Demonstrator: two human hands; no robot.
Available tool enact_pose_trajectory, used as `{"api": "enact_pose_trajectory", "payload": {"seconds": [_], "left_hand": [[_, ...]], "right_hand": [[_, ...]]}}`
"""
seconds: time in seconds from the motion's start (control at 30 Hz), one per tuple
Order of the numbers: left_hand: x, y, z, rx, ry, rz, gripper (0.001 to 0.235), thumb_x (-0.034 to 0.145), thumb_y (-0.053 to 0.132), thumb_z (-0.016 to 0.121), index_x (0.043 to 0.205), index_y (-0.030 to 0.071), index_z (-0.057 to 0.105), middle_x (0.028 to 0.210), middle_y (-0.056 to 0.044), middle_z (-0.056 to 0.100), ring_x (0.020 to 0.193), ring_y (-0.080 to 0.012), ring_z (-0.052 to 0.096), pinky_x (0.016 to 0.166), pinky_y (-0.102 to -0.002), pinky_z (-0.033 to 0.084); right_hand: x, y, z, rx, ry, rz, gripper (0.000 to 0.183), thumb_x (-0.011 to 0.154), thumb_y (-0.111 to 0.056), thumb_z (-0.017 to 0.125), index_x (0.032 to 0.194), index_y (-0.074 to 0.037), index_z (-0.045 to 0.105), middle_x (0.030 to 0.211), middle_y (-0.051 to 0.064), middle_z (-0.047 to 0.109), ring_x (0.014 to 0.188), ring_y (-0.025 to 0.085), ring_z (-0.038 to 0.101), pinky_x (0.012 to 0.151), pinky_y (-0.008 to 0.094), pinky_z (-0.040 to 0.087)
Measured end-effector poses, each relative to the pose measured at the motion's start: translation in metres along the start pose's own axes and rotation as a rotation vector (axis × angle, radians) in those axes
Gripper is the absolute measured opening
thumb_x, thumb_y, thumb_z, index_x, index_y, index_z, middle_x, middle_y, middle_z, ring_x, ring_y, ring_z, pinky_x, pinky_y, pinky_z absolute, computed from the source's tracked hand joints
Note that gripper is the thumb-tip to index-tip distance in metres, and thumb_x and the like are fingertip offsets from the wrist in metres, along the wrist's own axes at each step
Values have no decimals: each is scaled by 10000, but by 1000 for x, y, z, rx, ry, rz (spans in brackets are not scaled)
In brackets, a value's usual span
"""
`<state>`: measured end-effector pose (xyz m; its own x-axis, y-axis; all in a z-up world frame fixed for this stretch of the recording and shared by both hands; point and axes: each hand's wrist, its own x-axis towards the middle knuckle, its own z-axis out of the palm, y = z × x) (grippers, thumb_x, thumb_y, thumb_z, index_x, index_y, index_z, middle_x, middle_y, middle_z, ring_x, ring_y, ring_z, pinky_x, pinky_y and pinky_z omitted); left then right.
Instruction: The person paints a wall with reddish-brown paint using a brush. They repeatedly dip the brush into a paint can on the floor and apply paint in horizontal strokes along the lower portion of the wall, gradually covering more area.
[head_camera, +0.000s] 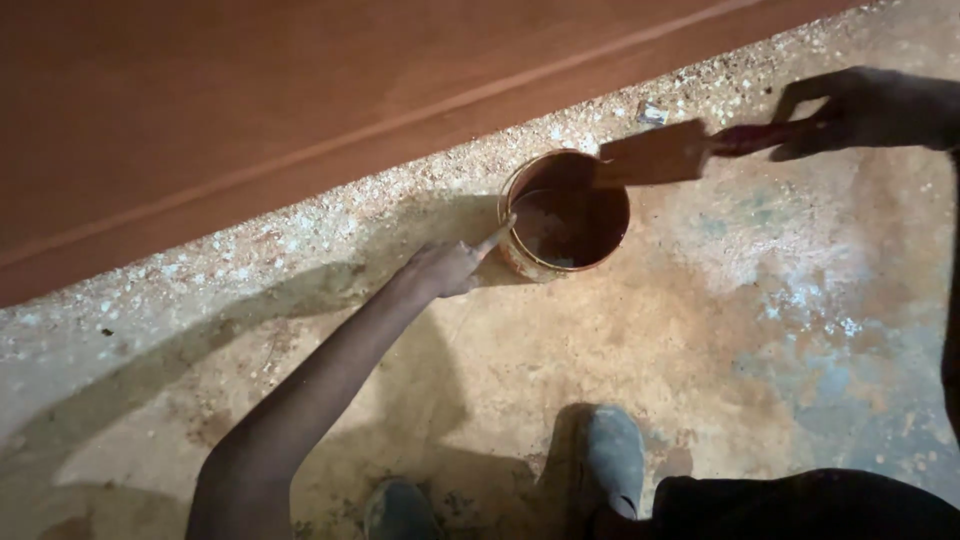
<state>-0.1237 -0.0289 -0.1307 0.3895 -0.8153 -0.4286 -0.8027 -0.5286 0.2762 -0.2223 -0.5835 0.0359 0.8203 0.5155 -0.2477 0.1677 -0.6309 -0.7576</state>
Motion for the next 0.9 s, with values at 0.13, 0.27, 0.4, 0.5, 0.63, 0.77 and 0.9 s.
{"api": "enact_pose_trajectory", "payload": {"seconds": [0.13, 0.27, 0.4, 0.5, 0.63, 0.77, 0.9], "left_hand": [[-3, 4, -6, 3, 3, -7, 1061, 918, 260, 667, 1626, 307, -122, 1130, -238, 717, 980, -413, 716, 842, -563, 581], [-8, 7, -13, -49, -1, -16, 1088, 924, 296, 680, 1609, 352, -163, 1135, -243, 712, 976, -416, 716, 845, -557, 580], [-9, 9, -15, -24, 2, -12, 1098, 934, 310, 681, 1600, 347, -191, 1135, -252, 709, 980, -421, 714, 833, -558, 582], [-10, 9, -14, -24, 2, -8, 1099, 942, 309, 676, 1613, 338, -193, 1132, -260, 711, 976, -425, 718, 842, -547, 586], [-11, 9, -14, -28, 11, -4, 1095, 939, 310, 677, 1608, 344, -190, 1136, -262, 711, 976, -426, 716, 850, -547, 582], [-9, 9, -15, -22, -8, -4, 1091, 936, 323, 678, 1597, 351, -190, 1134, -252, 710, 970, -424, 714, 843, -547, 582], [-6, 5, -10, -24, -16, -13, 1089, 940, 328, 677, 1607, 352, -184, 1139, -252, 710, 982, -425, 715, 855, -544, 581]], "right_hand": [[24, -9, 22, -307, -104, 570, 260, 979, -286, 630, 1139, -132, 766, 920, 68, 728, 714, 170, 691, 664, 296, 599], [51, -30, 45, -149, -185, 722, 407, 994, -440, 514, 1135, -181, 795, 622, 21, 478, 472, 136, 354, 466, 316, 370], [55, -39, 47, -96, -126, 990, 504, 1012, -555, 476, 1070, -168, 792, 532, 19, 322, 469, 152, 219, 478, 339, 244], [44, -26, 42, -110, -106, 936, 516, 983, -549, 524, 934, -109, 789, 522, 26, 406, 451, 158, 288, 458, 346, 312], [22, 23, 31, -204, -57, 991, 557, 985, -565, 574, 815, -56, 723, 541, 70, 437, 463, 179, 335, 483, 356, 347], [-4, 79, 18, -337, -3, 976, 489, 999, -479, 635, 823, -25, 673, 563, 86, 515, 451, 170, 416, 483, 366, 442], [-17, 77, -4, -502, 44, 1029, 225, 989, -345, 649, 1044, -134, 700, 723, 88, 634, 547, 190, 558, 595, 399, 545]]}}
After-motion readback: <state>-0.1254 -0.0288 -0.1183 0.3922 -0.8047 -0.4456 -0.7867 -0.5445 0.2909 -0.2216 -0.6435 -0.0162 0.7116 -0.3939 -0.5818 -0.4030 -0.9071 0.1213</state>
